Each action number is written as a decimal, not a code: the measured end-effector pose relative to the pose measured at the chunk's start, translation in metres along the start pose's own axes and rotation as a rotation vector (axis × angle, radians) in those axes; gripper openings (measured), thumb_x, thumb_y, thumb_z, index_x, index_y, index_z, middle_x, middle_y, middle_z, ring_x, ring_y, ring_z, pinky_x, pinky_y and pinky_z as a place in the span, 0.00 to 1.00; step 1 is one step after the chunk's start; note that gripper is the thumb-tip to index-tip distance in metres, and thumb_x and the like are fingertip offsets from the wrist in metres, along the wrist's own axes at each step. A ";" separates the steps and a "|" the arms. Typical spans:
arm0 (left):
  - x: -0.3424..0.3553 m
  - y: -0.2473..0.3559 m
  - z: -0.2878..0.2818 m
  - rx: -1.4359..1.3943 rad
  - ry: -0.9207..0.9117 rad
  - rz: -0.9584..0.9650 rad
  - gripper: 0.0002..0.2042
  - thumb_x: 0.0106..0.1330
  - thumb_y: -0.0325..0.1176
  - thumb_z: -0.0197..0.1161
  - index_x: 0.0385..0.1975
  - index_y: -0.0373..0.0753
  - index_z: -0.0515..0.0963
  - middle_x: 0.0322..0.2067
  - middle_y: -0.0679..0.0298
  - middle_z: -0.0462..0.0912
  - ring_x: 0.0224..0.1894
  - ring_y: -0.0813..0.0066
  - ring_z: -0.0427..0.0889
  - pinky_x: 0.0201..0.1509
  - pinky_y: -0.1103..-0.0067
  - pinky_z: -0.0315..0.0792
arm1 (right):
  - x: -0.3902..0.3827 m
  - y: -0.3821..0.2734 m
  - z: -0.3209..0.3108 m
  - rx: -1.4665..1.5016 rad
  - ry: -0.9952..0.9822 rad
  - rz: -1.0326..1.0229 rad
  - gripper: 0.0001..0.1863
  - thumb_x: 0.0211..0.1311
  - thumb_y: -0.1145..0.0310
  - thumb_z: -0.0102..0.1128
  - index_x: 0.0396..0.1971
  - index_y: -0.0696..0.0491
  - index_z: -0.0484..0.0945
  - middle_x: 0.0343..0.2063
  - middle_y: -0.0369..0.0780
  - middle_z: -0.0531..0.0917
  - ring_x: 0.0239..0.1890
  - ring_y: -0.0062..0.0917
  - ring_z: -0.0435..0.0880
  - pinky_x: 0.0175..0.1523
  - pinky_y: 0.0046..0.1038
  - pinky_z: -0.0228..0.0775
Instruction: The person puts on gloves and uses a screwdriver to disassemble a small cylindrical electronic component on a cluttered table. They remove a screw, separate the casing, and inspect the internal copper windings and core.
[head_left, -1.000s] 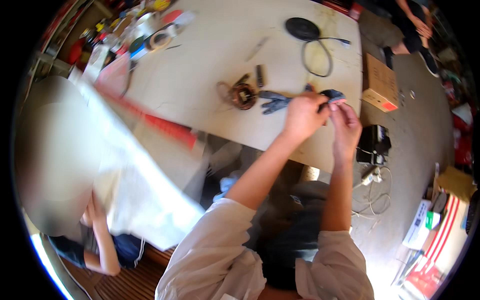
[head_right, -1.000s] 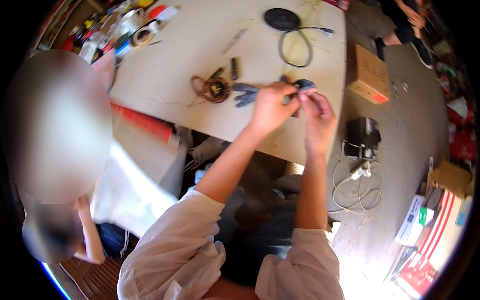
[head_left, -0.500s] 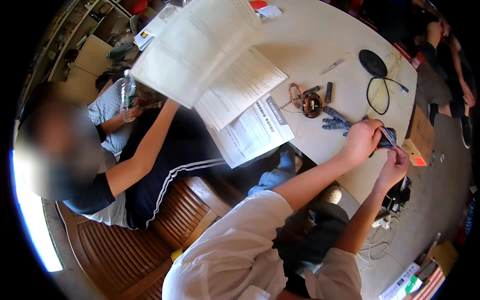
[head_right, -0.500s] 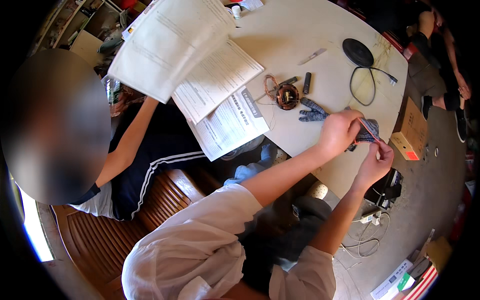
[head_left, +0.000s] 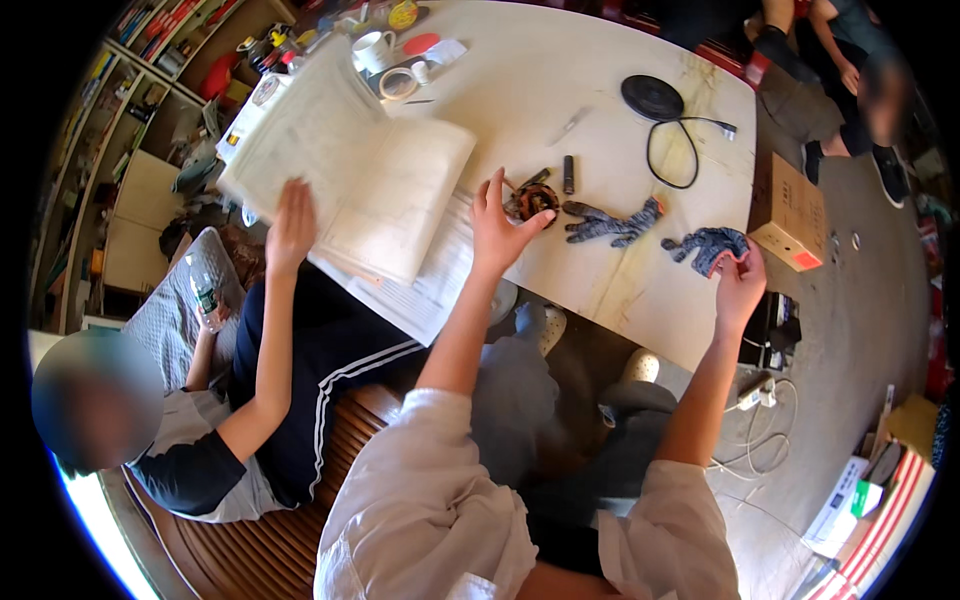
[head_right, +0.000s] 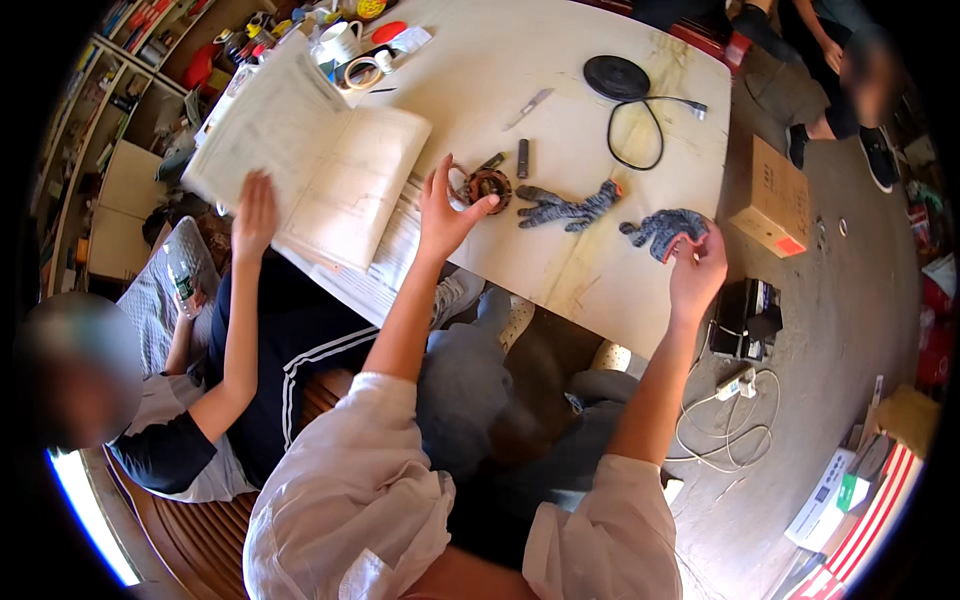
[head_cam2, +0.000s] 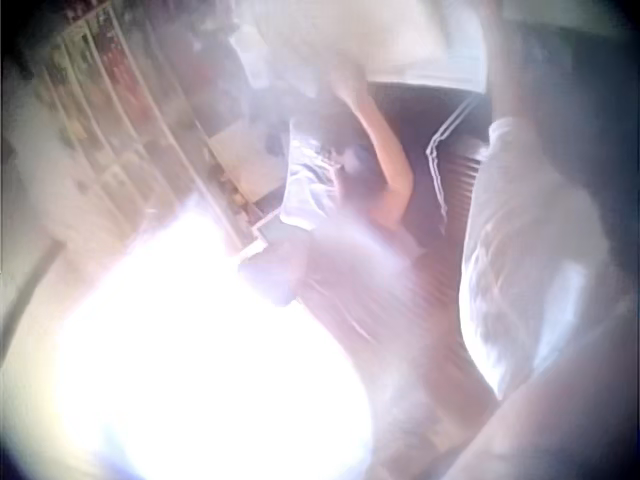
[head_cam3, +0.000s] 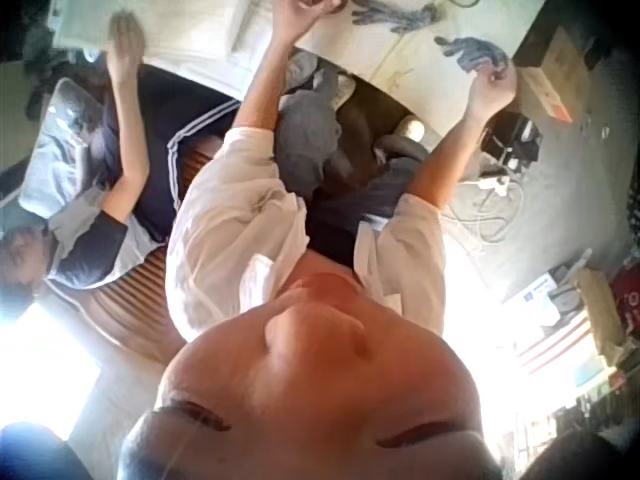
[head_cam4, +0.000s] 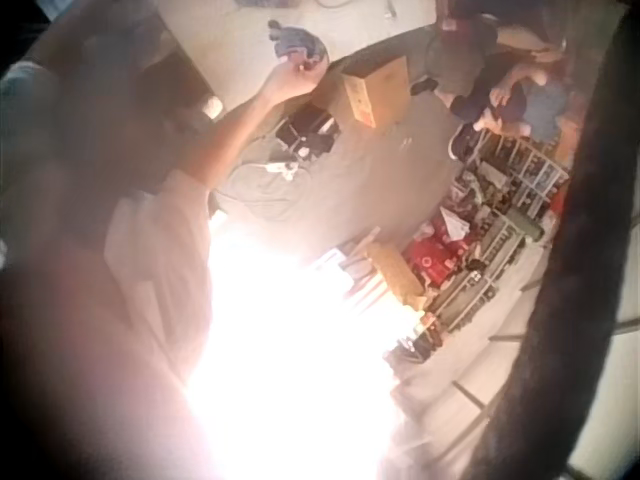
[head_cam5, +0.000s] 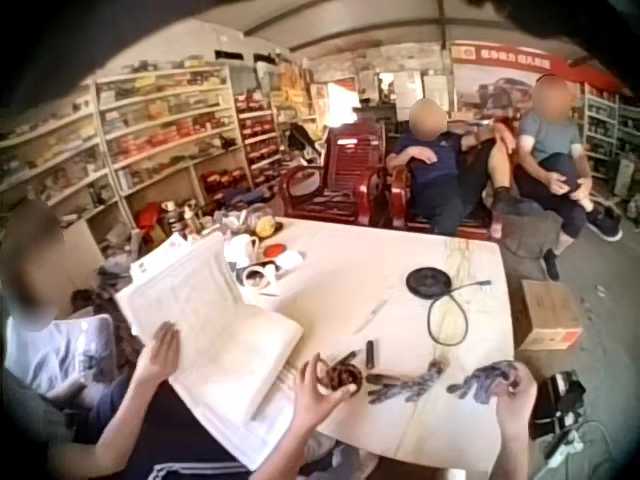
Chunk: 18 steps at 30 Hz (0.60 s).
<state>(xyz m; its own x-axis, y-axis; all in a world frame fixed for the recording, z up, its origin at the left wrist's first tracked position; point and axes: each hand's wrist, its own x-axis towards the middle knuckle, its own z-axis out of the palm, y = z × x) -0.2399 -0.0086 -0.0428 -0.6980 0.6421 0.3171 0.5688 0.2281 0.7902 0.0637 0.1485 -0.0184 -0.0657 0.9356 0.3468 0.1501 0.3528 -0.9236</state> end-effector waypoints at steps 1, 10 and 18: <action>0.003 -0.023 0.013 0.056 -0.026 0.038 0.47 0.39 0.49 0.77 0.61 0.39 0.61 0.59 0.45 0.61 0.61 0.44 0.60 0.62 0.60 0.60 | 0.000 -0.002 0.001 0.015 0.006 0.012 0.16 0.54 0.84 0.52 0.45 0.61 0.75 0.27 0.35 0.77 0.29 0.16 0.78 0.31 0.18 0.71; 0.008 0.007 0.106 -0.010 -0.004 0.089 0.37 0.38 0.36 0.77 0.53 0.36 0.69 0.58 0.44 0.62 0.59 0.46 0.64 0.60 0.65 0.65 | 0.003 0.014 -0.016 -0.076 -0.062 0.102 0.17 0.52 0.82 0.53 0.45 0.60 0.75 0.27 0.38 0.76 0.28 0.19 0.77 0.36 0.21 0.71; -0.005 0.081 0.154 -0.122 -0.022 0.119 0.38 0.47 0.39 0.70 0.61 0.39 0.62 0.56 0.41 0.65 0.58 0.46 0.67 0.59 0.66 0.66 | -0.005 0.077 0.009 -0.106 -0.386 0.061 0.23 0.56 0.82 0.48 0.54 0.60 0.65 0.51 0.48 0.72 0.33 0.24 0.77 0.40 0.24 0.71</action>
<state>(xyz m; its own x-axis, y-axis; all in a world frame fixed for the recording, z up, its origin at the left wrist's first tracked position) -0.1232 0.1196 -0.0615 -0.6185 0.6752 0.4019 0.5888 0.0597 0.8060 0.0662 0.1709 -0.0926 -0.4159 0.8902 0.1859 0.2649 0.3142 -0.9117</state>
